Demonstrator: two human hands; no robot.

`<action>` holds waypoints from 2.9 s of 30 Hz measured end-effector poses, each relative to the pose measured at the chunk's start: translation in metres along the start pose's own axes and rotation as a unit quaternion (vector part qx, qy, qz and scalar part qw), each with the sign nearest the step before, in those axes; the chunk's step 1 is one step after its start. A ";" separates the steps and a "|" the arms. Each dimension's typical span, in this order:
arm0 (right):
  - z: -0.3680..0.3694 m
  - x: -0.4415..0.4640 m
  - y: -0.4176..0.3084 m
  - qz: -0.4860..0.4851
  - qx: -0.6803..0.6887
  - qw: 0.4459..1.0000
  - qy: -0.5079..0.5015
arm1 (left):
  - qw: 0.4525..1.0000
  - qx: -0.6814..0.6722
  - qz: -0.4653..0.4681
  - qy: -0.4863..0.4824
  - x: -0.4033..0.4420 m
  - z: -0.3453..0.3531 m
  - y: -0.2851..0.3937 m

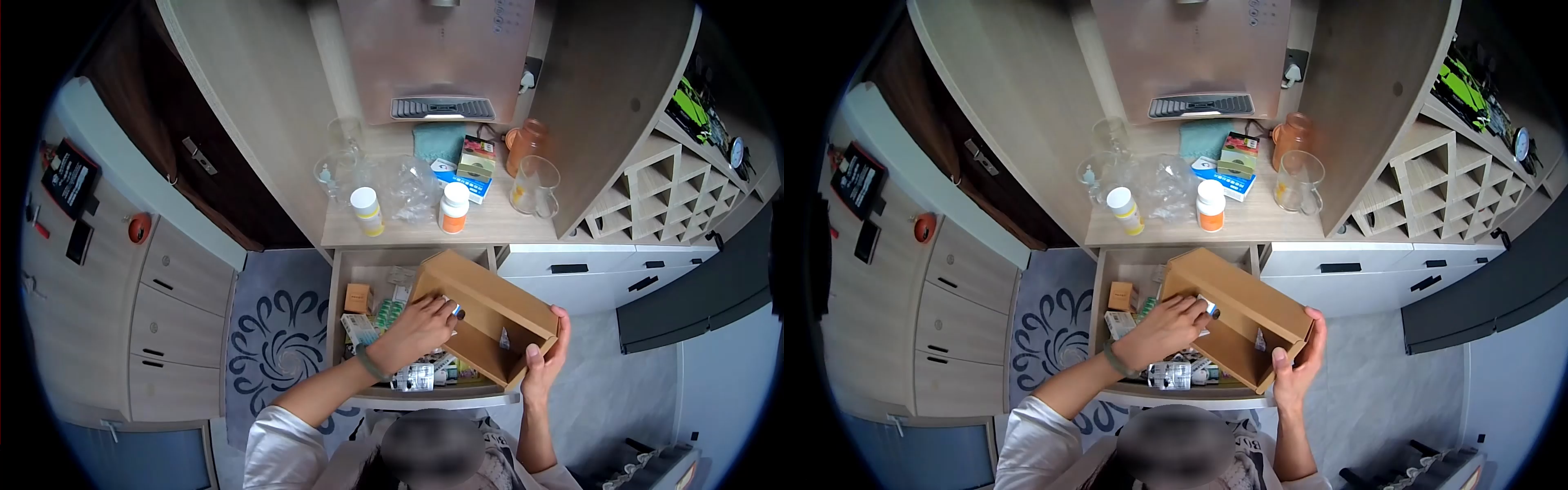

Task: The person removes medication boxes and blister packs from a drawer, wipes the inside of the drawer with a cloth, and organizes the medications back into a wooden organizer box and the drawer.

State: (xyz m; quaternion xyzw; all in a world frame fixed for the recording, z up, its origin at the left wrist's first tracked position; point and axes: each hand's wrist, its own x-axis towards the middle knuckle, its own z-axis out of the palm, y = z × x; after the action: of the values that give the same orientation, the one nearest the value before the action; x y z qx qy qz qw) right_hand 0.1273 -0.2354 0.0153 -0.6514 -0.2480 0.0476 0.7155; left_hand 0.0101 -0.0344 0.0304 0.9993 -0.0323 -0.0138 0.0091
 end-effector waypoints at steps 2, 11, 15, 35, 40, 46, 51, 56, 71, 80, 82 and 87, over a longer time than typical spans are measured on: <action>-0.003 0.000 0.005 0.016 0.002 1.000 0.010 | 1.000 0.004 0.005 -0.015 -0.003 -0.009 0.002; -0.016 0.003 0.022 0.048 0.024 0.997 0.062 | 0.916 -0.398 -0.008 0.056 -0.050 -0.039 -0.012; -0.016 0.005 0.020 0.051 0.036 0.996 0.064 | 0.820 -0.539 -0.190 -0.014 -0.050 -0.042 -0.012; 0.016 -0.013 0.010 0.038 0.033 0.999 0.011 | 0.965 -0.194 -0.170 -0.041 0.042 -0.021 0.045; 0.017 -0.018 0.014 0.039 0.036 0.998 0.034 | 0.952 -0.266 -0.132 0.074 0.055 0.022 0.053; 0.004 -0.019 0.022 0.043 0.040 0.996 0.066 | 0.911 -0.365 -0.163 0.105 0.030 -0.012 0.008; 0.007 -0.015 0.007 0.086 0.056 0.994 0.046 | 0.976 -0.019 -0.174 0.131 0.026 -0.001 -0.008; 0.010 -0.012 0.006 0.027 0.020 0.999 0.035 | 0.989 0.073 -0.122 0.047 0.038 0.015 -0.006; 0.004 -0.016 0.011 0.053 0.032 0.997 0.043 | 0.994 -0.039 -0.085 0.056 0.030 0.000 -0.013; 0.007 -0.016 0.008 0.035 0.033 0.998 0.036 | 0.983 -0.120 -0.140 0.003 0.045 0.023 -0.002; 0.005 -0.017 0.007 0.036 0.033 0.998 0.036 | 0.979 -0.140 -0.149 0.005 0.049 0.031 -0.003; -0.001 -0.021 0.008 0.041 0.004 0.998 0.039 | 0.967 -0.215 -0.134 -0.033 0.059 0.050 -0.007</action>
State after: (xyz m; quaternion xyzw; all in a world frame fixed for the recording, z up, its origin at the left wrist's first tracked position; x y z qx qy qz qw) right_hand 0.1112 -0.2437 0.0017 -0.6595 -0.1931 0.0527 0.7246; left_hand 0.0681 -0.0321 -0.0213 0.9682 0.1055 -0.0546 0.2203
